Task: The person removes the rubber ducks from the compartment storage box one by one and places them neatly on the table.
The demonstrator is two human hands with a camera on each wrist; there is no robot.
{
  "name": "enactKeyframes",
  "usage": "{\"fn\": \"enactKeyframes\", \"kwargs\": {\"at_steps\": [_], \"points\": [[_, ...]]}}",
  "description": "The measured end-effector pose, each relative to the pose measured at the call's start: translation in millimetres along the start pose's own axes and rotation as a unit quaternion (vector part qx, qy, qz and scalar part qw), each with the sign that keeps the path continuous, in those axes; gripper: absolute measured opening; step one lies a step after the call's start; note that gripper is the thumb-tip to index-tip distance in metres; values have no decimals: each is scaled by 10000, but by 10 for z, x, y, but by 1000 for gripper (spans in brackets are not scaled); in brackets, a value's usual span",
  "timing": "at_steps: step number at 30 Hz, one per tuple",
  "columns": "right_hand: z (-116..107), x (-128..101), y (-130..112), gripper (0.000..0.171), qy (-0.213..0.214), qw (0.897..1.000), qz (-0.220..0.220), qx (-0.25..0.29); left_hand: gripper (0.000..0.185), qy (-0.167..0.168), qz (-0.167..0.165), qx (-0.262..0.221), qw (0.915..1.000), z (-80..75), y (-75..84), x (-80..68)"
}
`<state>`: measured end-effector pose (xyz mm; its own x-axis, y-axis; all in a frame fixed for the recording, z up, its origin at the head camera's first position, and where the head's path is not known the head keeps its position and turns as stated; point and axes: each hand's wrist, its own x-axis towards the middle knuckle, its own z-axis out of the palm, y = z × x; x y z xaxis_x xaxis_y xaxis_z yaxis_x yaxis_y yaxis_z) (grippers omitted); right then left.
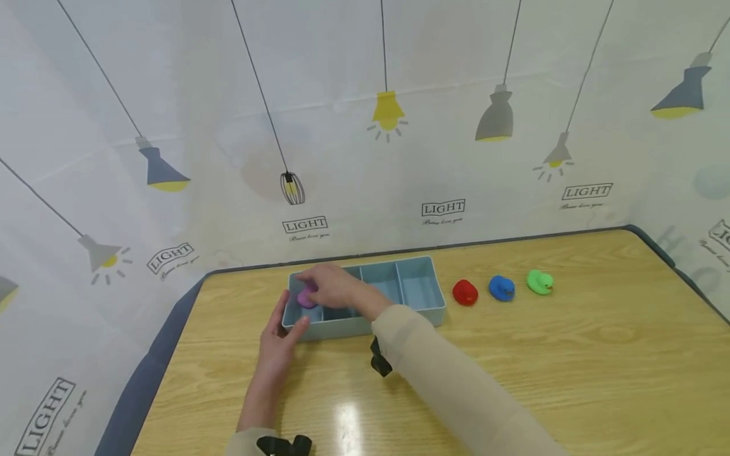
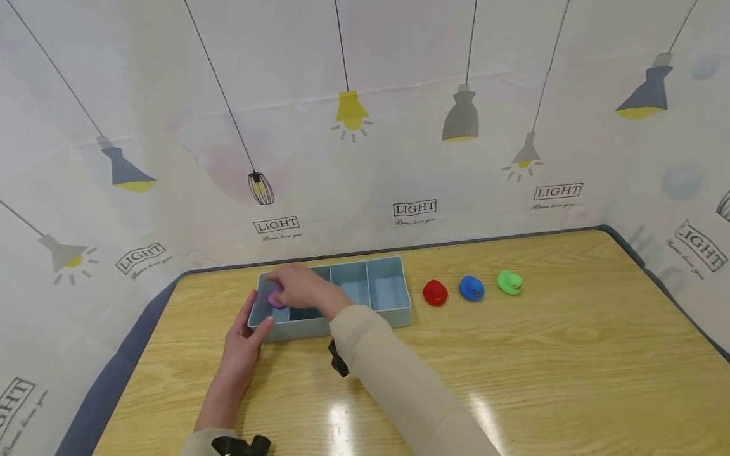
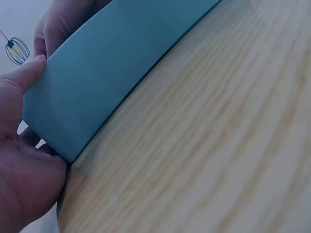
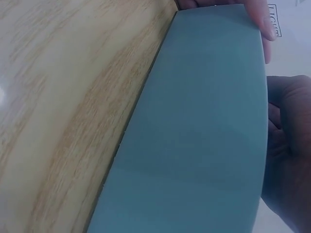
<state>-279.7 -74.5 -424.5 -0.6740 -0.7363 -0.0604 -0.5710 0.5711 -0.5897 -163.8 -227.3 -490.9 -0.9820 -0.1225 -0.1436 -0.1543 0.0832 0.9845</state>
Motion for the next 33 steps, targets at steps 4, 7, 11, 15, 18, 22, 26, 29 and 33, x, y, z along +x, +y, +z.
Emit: {"fn": "enactKeyframes", "kwargs": {"at_steps": [4, 7, 11, 15, 18, 22, 26, 29, 33], "points": [[1, 6, 7, 49, -35, 9999, -53, -137, 74, -37, 125, -20, 9999, -6, -15, 10], [2, -2, 19, 48, 8, 9999, -74, -148, 74, -83, 162, 6, 9998, 1, -24, 23], [11, -2, 27, 48, 27, 9999, -129, -2, 74, -68, 100, 27, 9999, 4, -21, 26], [35, 10, 29, 47, -47, 9999, -96, -104, 75, -21, 112, 16, 9999, -1, -15, 9], [50, 24, 27, 47, -93, 9993, -29, -365, 75, -16, 174, -8, 9998, -8, -18, 6], [53, 25, 25, 47, -76, 9982, -2, -597, 75, -56, 214, -37, 9997, -5, -18, 7], [59, 20, 33, 46, -115, 9988, 64, -464, 75, -80, 176, -50, 9998, 0, -19, 8], [63, 24, 30, 43, -189, 9995, 138, -221, 75, -56, 123, 6, 9999, -7, -20, 6], [64, 23, 23, 39, -273, 9995, 107, 63, 76, -21, 70, 129, 9999, -19, -16, -1]]}}
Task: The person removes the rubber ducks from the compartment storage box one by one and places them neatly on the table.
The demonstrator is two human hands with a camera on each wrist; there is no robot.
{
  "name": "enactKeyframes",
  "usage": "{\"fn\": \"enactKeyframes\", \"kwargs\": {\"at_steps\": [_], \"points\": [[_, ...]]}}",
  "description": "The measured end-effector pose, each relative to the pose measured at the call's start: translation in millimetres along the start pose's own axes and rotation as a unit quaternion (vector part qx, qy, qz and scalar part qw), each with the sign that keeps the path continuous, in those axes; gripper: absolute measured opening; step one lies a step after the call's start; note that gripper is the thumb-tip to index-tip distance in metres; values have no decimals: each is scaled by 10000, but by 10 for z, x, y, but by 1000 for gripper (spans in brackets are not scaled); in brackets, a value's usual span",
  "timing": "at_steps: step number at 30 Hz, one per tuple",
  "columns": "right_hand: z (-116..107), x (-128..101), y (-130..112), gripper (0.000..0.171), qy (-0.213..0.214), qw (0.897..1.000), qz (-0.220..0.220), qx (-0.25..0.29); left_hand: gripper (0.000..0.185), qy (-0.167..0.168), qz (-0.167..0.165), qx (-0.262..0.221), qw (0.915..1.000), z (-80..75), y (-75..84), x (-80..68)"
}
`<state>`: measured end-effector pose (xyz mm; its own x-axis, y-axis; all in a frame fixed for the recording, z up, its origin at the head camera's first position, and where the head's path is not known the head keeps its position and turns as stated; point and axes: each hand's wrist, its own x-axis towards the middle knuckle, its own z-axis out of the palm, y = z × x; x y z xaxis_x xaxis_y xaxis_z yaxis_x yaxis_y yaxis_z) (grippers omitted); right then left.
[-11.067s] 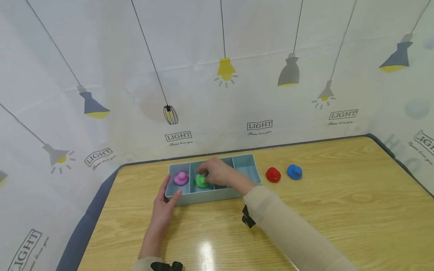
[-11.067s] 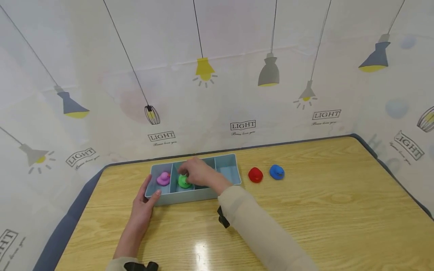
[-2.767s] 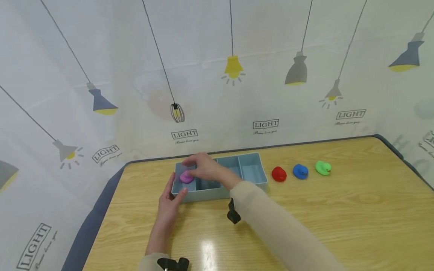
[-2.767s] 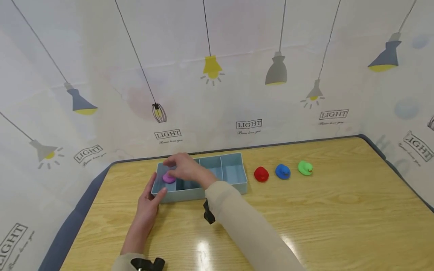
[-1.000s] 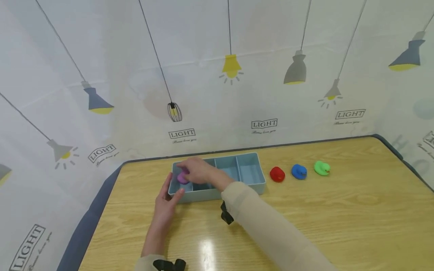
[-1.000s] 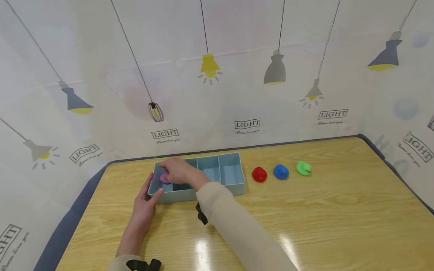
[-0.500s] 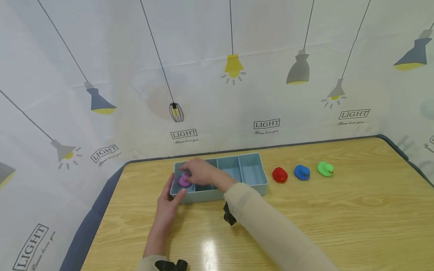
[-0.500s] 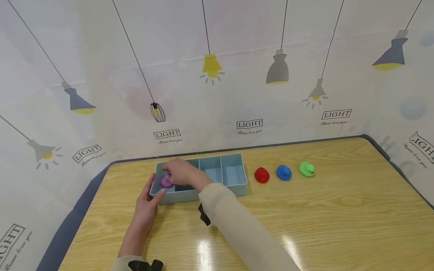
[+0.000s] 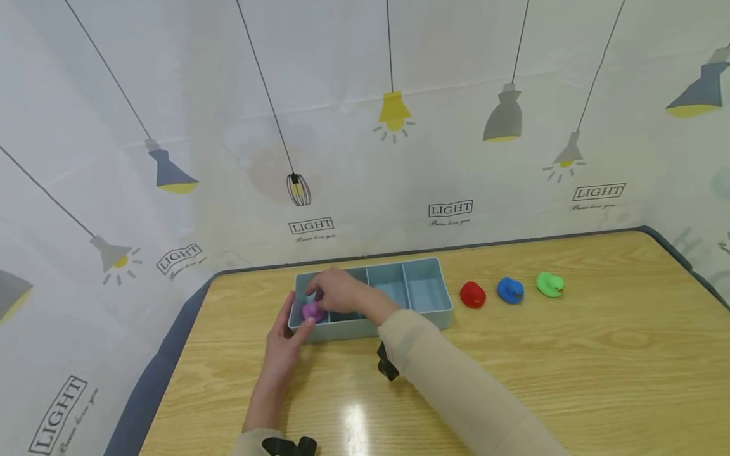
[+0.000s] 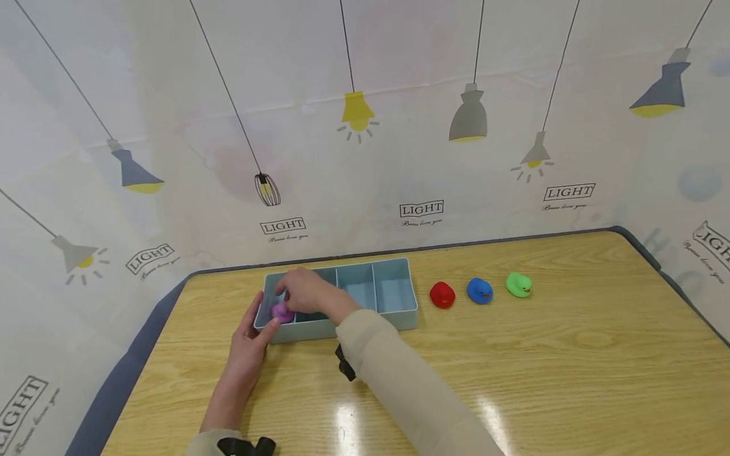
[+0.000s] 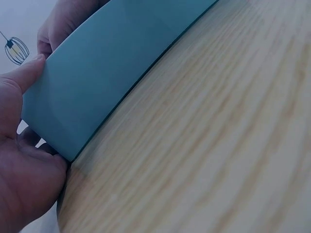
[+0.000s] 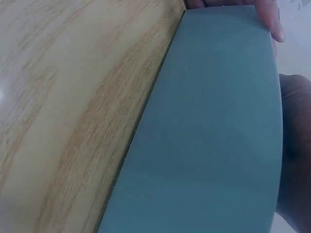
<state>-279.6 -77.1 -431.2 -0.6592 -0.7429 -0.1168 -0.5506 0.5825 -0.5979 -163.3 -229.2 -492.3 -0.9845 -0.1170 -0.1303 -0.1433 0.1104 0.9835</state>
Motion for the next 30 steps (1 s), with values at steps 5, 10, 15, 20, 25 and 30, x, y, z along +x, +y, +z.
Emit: {"fn": "enactKeyframes", "kwargs": {"at_steps": [5, 10, 15, 20, 25, 30], "points": [[10, -11, 32, 36, -11, 9996, -197, 197, 76, 22, -59, 93, 9999, 2, 10, 0], [17, 0, 59, 35, 29, 9993, -330, 166, 77, 30, -88, 85, 9999, 8, 22, -7], [6, 0, 69, 35, 61, 9991, -414, 75, 79, 2, -51, 79, 10000, 7, 25, -18], [-61, 19, 49, 34, 61, 9982, -595, -98, 78, 3, -52, 98, 9999, -2, 28, -22], [-128, 48, 29, 31, -95, 9971, -759, -41, 76, -2, 13, 49, 10000, -4, 22, 0], [-100, 66, 24, 26, -419, 9950, -908, -32, 75, 9, 59, -69, 10000, -9, -10, 3]]}}
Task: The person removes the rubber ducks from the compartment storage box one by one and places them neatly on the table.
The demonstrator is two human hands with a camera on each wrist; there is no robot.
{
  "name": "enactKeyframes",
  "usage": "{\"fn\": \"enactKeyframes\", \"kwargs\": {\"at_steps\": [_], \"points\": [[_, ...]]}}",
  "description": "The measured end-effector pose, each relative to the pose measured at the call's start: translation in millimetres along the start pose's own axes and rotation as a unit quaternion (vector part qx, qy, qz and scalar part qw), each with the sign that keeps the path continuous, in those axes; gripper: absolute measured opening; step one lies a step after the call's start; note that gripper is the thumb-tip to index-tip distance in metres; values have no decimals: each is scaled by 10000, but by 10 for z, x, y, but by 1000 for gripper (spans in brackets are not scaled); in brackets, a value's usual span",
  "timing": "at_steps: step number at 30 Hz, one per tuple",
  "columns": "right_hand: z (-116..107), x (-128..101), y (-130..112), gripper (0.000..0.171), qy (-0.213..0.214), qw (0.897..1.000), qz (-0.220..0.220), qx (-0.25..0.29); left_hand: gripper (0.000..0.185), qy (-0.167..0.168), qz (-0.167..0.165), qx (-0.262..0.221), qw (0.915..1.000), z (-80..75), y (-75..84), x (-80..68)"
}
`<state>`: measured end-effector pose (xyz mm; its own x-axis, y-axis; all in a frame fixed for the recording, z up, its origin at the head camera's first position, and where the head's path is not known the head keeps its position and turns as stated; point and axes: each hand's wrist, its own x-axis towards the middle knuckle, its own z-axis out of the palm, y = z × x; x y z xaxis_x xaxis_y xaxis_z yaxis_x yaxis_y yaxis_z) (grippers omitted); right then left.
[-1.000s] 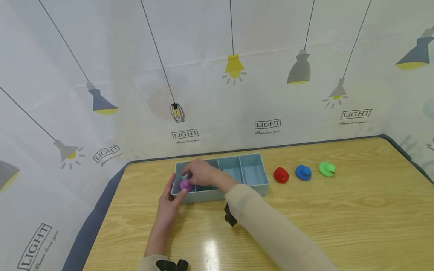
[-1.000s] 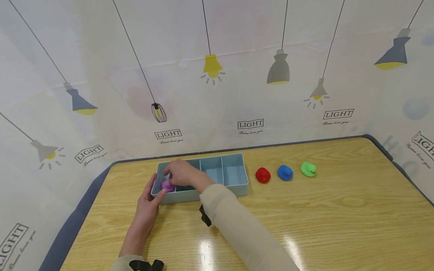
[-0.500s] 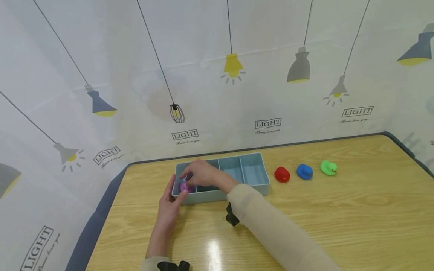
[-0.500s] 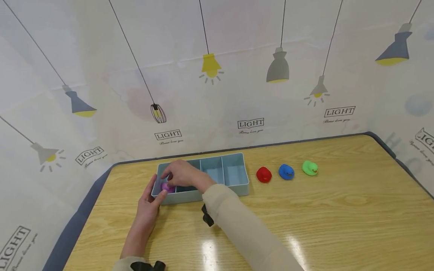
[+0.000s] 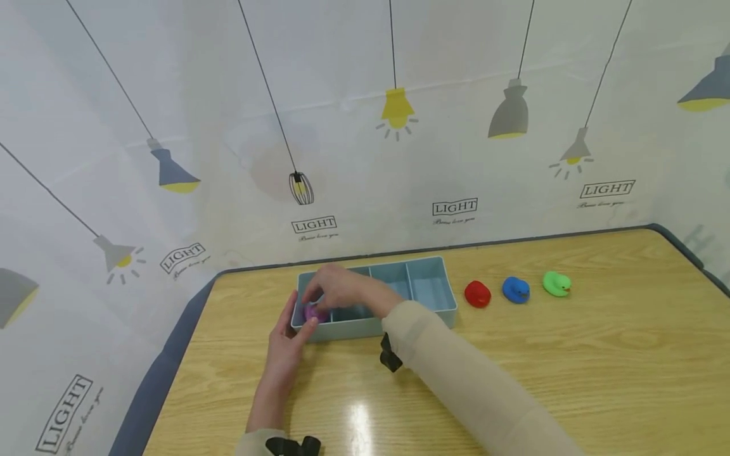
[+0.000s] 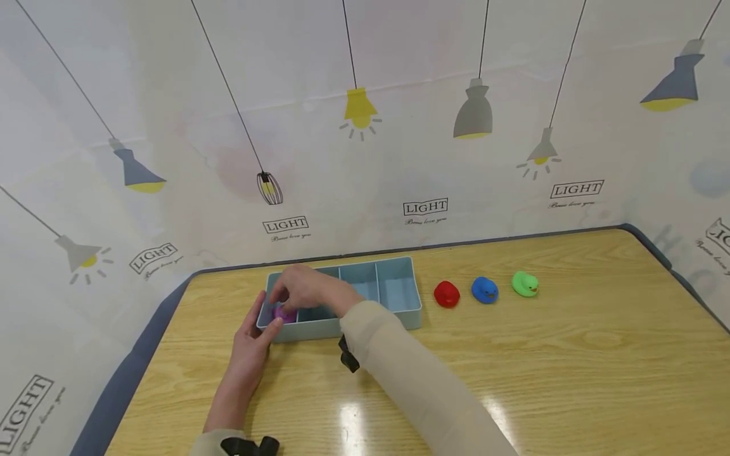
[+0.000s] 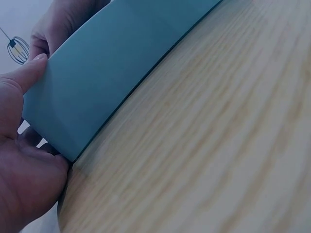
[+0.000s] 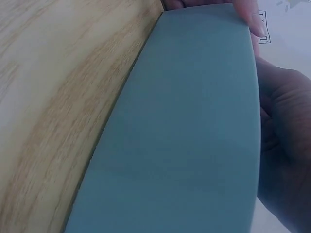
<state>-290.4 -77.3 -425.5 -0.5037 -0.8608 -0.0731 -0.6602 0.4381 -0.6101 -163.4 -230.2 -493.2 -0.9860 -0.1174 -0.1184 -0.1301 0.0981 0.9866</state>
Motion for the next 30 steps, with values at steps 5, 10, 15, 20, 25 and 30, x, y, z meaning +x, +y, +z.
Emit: {"fn": "enactKeyframes", "kwargs": {"at_steps": [5, 10, 15, 20, 25, 30], "points": [[29, -9, -6, 28, -132, 9999, -49, 92, 75, -15, 27, -51, 10000, 3, -14, 1], [47, -12, -7, 30, -196, 9996, -40, 216, 76, -48, -14, -92, 9999, 4, -12, -10], [68, 12, -30, 24, -231, 9996, -158, 52, 77, -51, -14, -146, 9999, 2, -2, -30], [90, 37, -40, 20, -191, 9992, -294, -209, 79, -89, -20, -196, 9998, -3, 6, -37], [127, 43, 4, 18, -102, 9991, -403, -114, 80, -86, -44, -125, 9999, -11, 7, -34], [134, 1, 31, 17, 22, 9985, -433, 339, 81, -87, 5, -83, 9999, -15, 4, -20]]}}
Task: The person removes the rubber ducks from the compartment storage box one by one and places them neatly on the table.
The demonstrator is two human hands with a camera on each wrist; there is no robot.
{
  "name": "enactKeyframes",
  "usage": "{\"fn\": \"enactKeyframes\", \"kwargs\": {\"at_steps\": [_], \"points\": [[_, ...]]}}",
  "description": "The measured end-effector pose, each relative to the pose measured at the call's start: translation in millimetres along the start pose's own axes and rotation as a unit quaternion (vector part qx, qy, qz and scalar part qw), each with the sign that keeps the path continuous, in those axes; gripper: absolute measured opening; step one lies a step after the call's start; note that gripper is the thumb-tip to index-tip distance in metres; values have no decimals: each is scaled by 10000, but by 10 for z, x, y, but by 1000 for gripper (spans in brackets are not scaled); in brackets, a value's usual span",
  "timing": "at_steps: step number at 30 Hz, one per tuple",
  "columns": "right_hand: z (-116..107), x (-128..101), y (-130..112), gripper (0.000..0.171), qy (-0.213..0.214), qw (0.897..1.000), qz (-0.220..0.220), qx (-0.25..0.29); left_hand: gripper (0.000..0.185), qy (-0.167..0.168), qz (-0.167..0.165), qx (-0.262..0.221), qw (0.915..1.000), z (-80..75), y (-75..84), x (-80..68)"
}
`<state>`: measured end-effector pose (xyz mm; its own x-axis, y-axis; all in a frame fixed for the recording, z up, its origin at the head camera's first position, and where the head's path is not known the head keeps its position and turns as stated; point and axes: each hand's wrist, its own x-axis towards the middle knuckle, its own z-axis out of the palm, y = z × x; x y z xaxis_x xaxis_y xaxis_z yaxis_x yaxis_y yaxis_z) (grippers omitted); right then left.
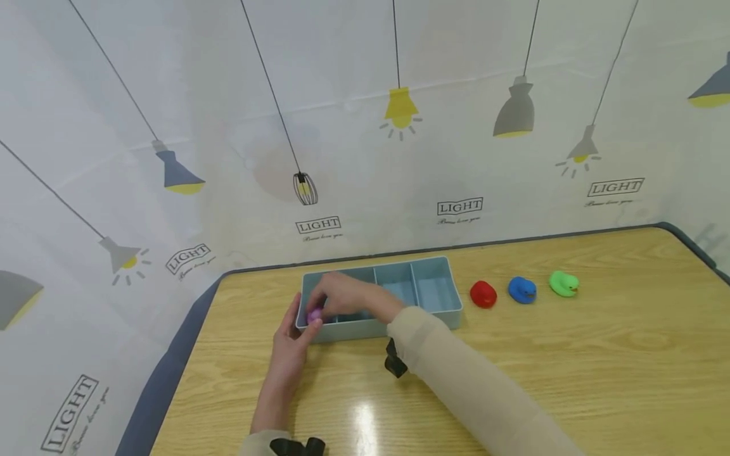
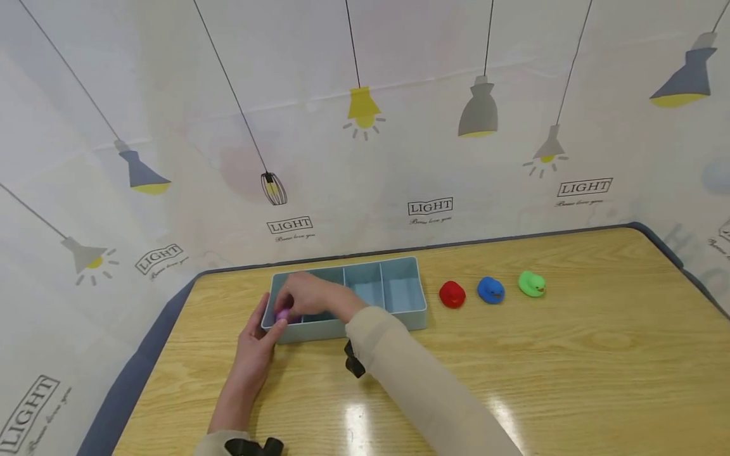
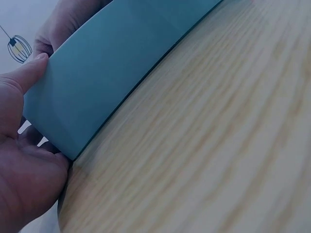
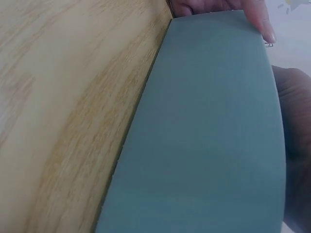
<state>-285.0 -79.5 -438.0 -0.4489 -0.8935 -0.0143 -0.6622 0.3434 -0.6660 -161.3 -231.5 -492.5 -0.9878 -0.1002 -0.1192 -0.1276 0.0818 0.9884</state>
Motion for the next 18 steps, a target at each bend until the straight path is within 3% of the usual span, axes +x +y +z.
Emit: {"fn": "enactKeyframes", "kwargs": {"at_steps": [5, 12, 18], "points": [[10, -73, 21, 21, 432, 9973, 294, 517, 82, 9, -97, 45, 9999, 13, 1, 1], [-10, -166, -10, 26, 1117, 9827, 720, 1294, 84, 13, -135, 84, 9999, 30, -16, 16], [-214, -278, -32, 26, 1903, 9489, 789, 2392, 80, 199, -235, 246, 9992, 13, 2, 27]]}}
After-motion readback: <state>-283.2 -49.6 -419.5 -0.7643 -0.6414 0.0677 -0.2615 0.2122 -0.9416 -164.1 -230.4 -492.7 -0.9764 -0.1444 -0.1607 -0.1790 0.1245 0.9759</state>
